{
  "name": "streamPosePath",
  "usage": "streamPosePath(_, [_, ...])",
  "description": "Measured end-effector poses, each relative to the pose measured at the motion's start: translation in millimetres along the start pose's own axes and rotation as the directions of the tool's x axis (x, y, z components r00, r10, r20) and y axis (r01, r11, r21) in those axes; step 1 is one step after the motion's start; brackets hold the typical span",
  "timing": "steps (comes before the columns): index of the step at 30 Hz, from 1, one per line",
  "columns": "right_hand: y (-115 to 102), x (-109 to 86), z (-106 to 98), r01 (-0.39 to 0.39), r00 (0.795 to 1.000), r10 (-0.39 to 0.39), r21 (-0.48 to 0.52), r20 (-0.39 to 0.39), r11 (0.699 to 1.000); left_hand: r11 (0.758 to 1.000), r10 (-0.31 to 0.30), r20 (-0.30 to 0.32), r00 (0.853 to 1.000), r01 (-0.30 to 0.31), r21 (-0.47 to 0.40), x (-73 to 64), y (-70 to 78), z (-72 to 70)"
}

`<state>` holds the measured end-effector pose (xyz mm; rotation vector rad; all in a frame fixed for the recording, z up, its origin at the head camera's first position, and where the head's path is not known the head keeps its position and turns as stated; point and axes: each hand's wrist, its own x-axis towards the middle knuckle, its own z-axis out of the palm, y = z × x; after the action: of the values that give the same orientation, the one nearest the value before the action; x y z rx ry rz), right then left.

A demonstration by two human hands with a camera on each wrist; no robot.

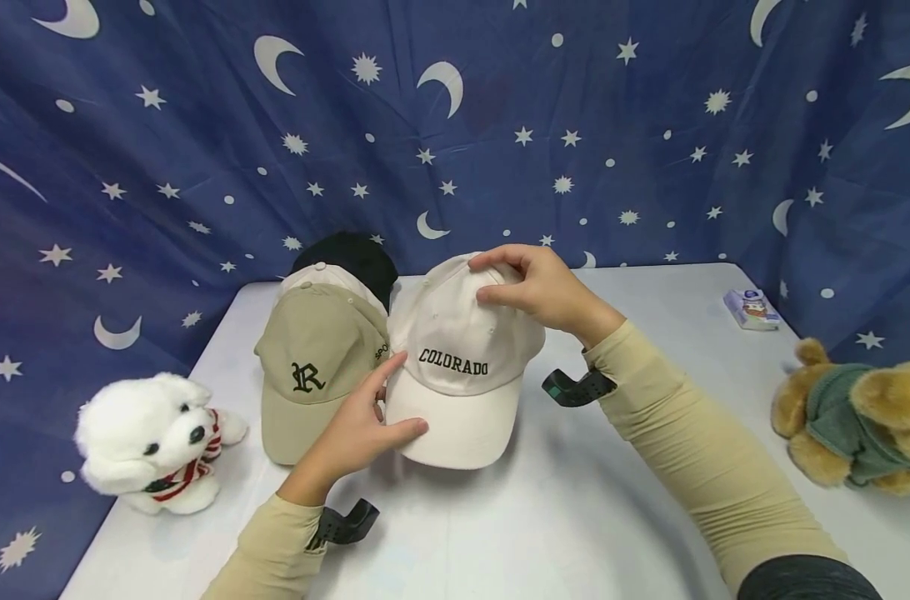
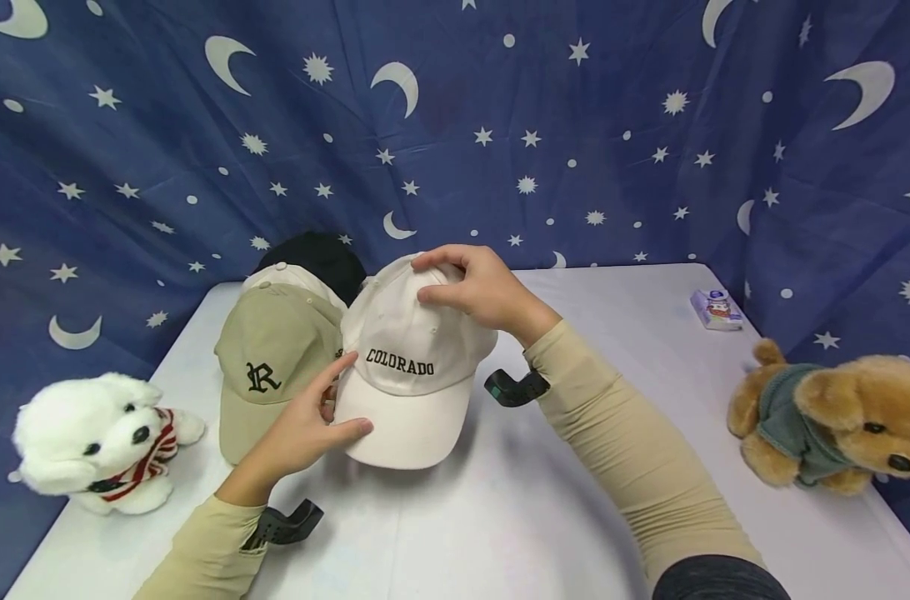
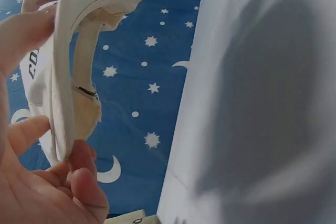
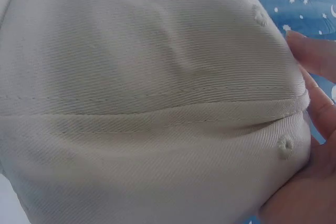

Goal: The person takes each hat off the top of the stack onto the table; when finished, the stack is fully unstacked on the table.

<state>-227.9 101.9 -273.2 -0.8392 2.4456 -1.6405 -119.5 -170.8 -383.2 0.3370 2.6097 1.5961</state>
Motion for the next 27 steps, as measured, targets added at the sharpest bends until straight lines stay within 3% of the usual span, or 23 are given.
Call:
streamPosePath(14, [16.8, -3.0, -31.2, -0.049, 0.998, 0.047, -0.069, -0.035, 0.996, 0.989, 0.015, 0.108, 0.994, 0.002, -0.150, 12.7, -4.9, 21.6])
streamPosePath(21, [25.8, -7.0, -47.4, -0.090, 0.994, 0.084, -0.087, -0.067, 0.992, 0.988, 0.016, 0.137, 0.990, 0.005, -0.153, 26.1, -0.2, 38.6])
streamPosePath(27, [33.8, -11.2, -63.6, -0.079, 0.993, 0.074, -0.055, -0.095, 0.995, 0.989, -0.002, 0.137, 0.991, 0.022, -0.145, 38.7, 4.1, 55.1])
